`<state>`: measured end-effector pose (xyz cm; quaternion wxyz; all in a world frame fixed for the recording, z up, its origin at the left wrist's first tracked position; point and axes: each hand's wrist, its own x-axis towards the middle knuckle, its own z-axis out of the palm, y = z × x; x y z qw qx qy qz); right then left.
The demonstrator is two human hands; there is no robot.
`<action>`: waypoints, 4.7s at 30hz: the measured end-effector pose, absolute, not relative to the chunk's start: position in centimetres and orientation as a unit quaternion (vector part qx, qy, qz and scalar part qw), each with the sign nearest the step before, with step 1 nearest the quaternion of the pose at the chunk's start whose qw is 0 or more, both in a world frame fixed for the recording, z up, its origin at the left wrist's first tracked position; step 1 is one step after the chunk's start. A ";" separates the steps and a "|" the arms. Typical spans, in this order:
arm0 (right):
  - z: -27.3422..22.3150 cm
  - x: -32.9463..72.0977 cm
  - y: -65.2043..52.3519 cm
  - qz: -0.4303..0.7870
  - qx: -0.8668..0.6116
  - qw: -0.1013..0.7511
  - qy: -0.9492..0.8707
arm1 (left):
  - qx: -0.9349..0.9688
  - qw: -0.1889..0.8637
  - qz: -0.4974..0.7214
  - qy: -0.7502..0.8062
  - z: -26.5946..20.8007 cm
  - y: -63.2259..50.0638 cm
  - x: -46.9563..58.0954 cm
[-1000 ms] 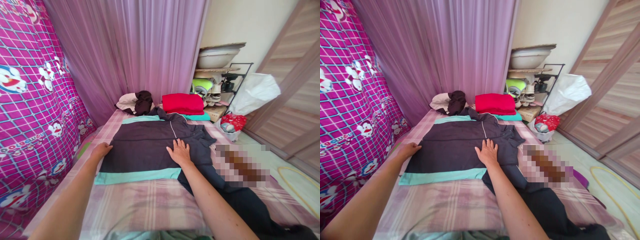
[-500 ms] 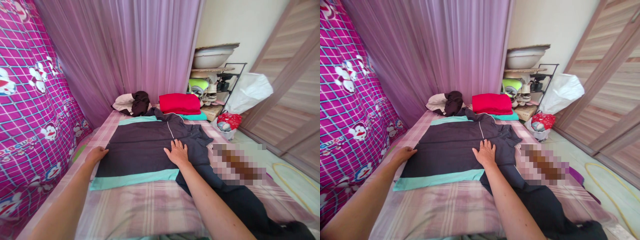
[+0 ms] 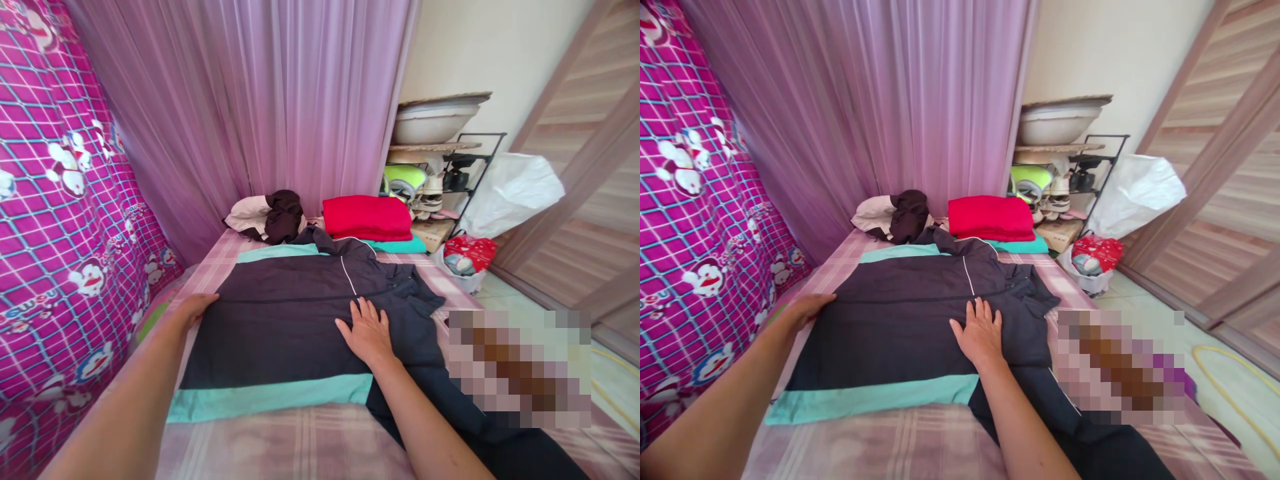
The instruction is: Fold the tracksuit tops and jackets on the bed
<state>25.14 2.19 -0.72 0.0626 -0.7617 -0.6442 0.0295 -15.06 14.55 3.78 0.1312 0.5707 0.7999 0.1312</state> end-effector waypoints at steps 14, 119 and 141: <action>0.9 24.9 2.4 0.078 -0.762 0.048 -0.641 | 0.601 -0.031 0.083 0.794 3.3 13.2 -12.2; 0.8 24.1 -2.3 0.083 -0.563 0.033 -0.822 | 0.775 -0.018 0.051 0.630 -0.6 1.6 -8.2; -0.2 24.2 -2.4 0.044 -0.598 0.129 -0.790 | 0.768 -0.023 0.028 0.640 -0.3 1.2 -7.9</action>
